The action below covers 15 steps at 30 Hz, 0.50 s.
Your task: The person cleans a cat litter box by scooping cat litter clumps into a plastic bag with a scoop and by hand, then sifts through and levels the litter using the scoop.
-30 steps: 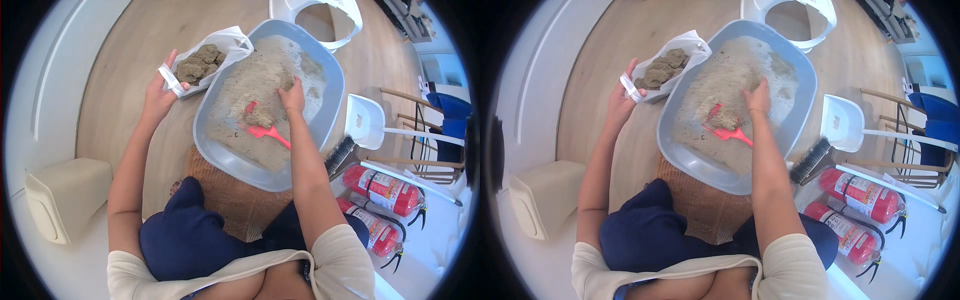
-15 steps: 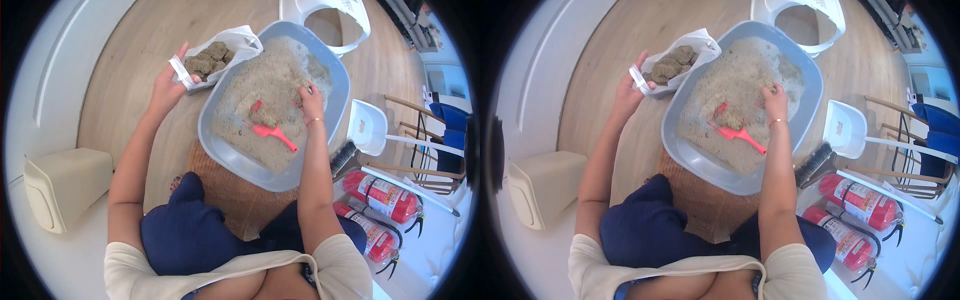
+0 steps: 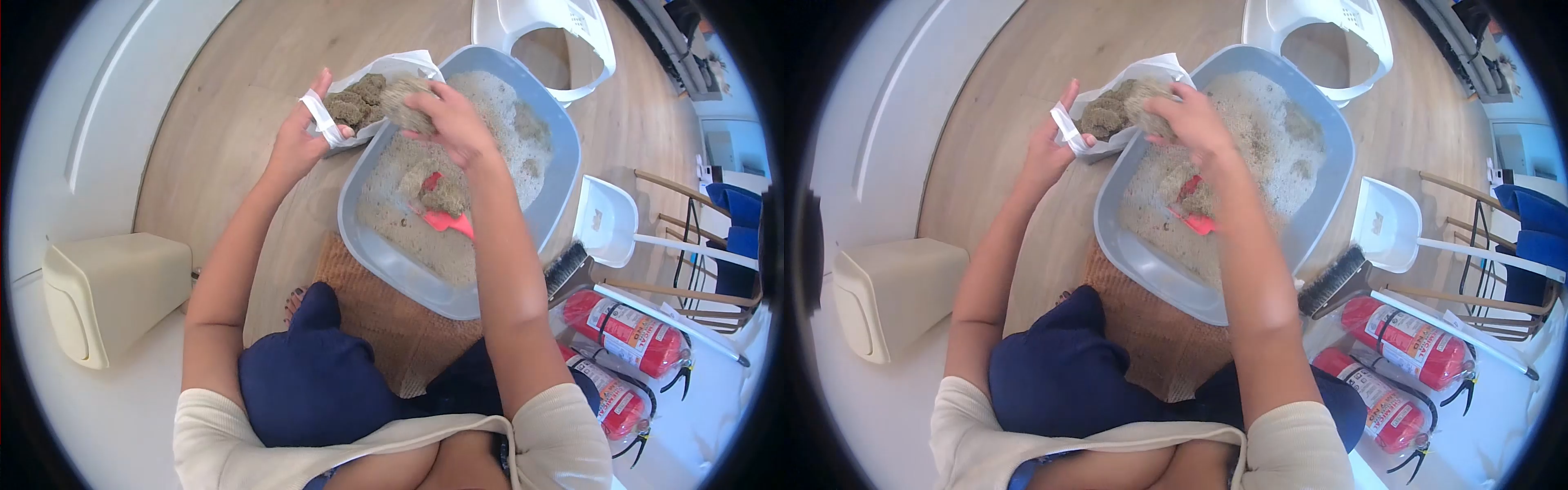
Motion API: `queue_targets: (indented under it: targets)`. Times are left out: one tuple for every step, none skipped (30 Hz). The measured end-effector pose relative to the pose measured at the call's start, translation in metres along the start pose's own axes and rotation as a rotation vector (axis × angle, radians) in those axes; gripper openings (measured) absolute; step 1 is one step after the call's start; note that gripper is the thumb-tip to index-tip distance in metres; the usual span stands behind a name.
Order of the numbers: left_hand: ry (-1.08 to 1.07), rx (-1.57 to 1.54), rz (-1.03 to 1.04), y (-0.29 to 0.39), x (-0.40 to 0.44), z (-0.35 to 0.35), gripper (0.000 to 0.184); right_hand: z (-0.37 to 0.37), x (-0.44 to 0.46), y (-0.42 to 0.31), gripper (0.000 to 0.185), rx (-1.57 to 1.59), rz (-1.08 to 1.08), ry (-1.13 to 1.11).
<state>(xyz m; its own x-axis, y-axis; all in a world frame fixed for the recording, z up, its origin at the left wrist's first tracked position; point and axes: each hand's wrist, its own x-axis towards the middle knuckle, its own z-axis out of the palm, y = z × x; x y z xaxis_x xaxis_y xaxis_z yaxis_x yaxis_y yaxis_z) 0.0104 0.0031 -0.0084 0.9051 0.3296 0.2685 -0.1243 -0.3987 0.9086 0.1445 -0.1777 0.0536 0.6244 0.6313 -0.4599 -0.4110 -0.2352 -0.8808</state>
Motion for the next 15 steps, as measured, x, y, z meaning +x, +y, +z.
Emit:
queue_targets:
  targets:
    - [0.002, 0.002, 0.003, 0.001, 0.001, -0.001, 0.079, 0.008, 0.016, -0.004, 0.045, -0.044, 0.046, -0.01]
    - [0.007, -0.01, -0.02, 0.003, 0.001, -0.002, 0.079, 0.014, 0.032, -0.006, 0.045, -0.044, 0.045, -0.012]
    - [0.011, -0.022, -0.045, 0.004, 0.001, -0.002, 0.079, 0.019, 0.048, -0.004, 0.042, -0.021, 0.124, -0.017]
    - [0.014, -0.021, -0.047, 0.005, -0.001, -0.003, 0.079, 0.021, 0.061, -0.001, 0.04, 0.001, 0.204, -0.023]
    - [0.018, -0.037, -0.049, 0.005, -0.001, -0.003, 0.079, 0.022, 0.069, 0.004, 0.04, -0.001, 0.206, -0.026]
    - [0.022, -0.054, -0.05, 0.005, -0.001, -0.004, 0.079, 0.024, 0.074, 0.006, 0.034, -0.076, 0.215, 0.091]
    - [0.025, -0.054, -0.049, 0.006, -0.001, -0.004, 0.079, 0.025, 0.079, 0.007, 0.029, -0.151, 0.222, 0.208]
    - [0.014, -0.039, -0.054, 0.007, -0.002, -0.004, 0.08, 0.022, 0.084, 0.006, 0.029, -0.152, 0.223, 0.207]
    - [0.0, -0.025, -0.058, 0.008, -0.003, -0.005, 0.08, 0.018, 0.085, 0.003, 0.026, -0.27, 0.226, 0.174]
    - [-0.003, -0.027, -0.06, 0.008, -0.003, -0.005, 0.08, 0.014, 0.085, 0.001, 0.024, -0.387, 0.229, 0.143]
    - [-0.01, -0.018, -0.067, 0.009, -0.002, -0.006, 0.08, 0.012, 0.086, 0.001, 0.024, -0.385, 0.233, 0.148]
    - [-0.017, -0.009, -0.074, 0.009, -0.001, -0.005, 0.08, 0.009, 0.087, 0.002, 0.02, -0.783, 0.073, 0.197]
    - [-0.024, -0.013, -0.074, 0.01, -0.001, -0.005, 0.08, 0.006, 0.088, 0.003, 0.018, -1.178, -0.097, 0.241]
    - [-0.017, -0.036, -0.084, 0.011, -0.001, -0.004, 0.079, 0.003, 0.087, 0.007, 0.018, -1.177, -0.089, 0.246]
    - [-0.009, -0.059, -0.095, 0.01, -0.001, -0.003, 0.079, 0.004, 0.082, 0.009, 0.017, -1.296, -0.201, 0.324]
